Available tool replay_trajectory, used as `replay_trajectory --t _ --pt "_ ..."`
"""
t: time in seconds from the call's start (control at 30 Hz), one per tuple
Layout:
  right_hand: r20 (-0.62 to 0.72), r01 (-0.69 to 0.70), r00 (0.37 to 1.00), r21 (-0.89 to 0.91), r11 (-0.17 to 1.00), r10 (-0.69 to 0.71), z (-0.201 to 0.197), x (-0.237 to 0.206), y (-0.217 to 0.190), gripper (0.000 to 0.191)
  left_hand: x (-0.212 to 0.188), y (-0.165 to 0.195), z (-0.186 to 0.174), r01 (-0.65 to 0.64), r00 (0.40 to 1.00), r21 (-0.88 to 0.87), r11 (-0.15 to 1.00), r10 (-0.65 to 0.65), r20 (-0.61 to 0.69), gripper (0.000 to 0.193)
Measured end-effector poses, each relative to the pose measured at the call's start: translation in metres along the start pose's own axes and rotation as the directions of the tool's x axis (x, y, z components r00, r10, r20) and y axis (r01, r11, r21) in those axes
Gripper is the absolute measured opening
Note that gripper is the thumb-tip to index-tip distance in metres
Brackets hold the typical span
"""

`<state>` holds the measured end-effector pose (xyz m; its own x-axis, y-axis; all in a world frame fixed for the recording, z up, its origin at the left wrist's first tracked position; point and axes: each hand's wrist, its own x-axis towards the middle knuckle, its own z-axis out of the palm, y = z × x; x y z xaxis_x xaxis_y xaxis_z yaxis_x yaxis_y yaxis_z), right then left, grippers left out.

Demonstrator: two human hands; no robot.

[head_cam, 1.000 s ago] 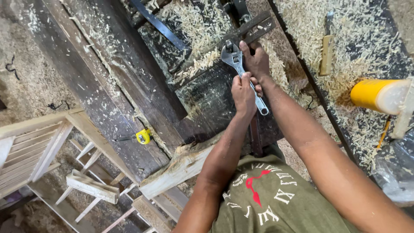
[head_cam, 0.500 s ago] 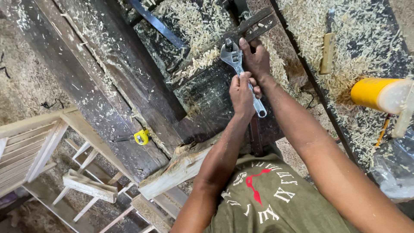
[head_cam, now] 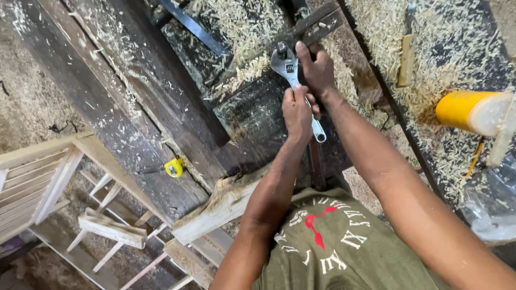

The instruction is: The person handles a rough wooden plank on a workbench, measures it with a tape measure, and uses an adjustable wrench to turn a fastener on the woodworking machine. They reposition the plank, pick up a hammer, and move pieces of lumber around the bench and floor.

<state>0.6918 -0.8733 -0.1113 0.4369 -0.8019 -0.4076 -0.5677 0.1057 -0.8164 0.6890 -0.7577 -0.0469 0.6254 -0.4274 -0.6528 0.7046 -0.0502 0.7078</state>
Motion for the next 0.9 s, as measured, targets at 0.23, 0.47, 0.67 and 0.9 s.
replay_trajectory --t 0.23,0.47,0.67,0.9 --pt "-0.055 0.140 0.989 0.053 0.989 -0.137 0.001 0.003 0.003 0.069 -0.008 0.010 0.009 0.045 0.999 -0.114 0.992 -0.042 0.032 0.029" --pt "-0.028 0.117 0.993 0.088 0.989 -0.115 0.006 0.005 0.012 0.067 -0.048 0.031 -0.011 -0.407 0.913 0.329 0.852 0.372 0.166 0.030" --pt "-0.088 0.209 0.975 0.080 0.975 -0.202 0.009 0.004 0.013 0.064 -0.020 0.056 -0.029 -0.537 0.782 0.669 0.515 0.600 0.166 0.039" --pt "-0.102 0.021 0.994 -0.123 0.992 -0.033 0.012 0.007 0.018 0.081 0.010 0.052 -0.055 -0.343 0.844 0.821 0.456 0.534 0.056 0.056"
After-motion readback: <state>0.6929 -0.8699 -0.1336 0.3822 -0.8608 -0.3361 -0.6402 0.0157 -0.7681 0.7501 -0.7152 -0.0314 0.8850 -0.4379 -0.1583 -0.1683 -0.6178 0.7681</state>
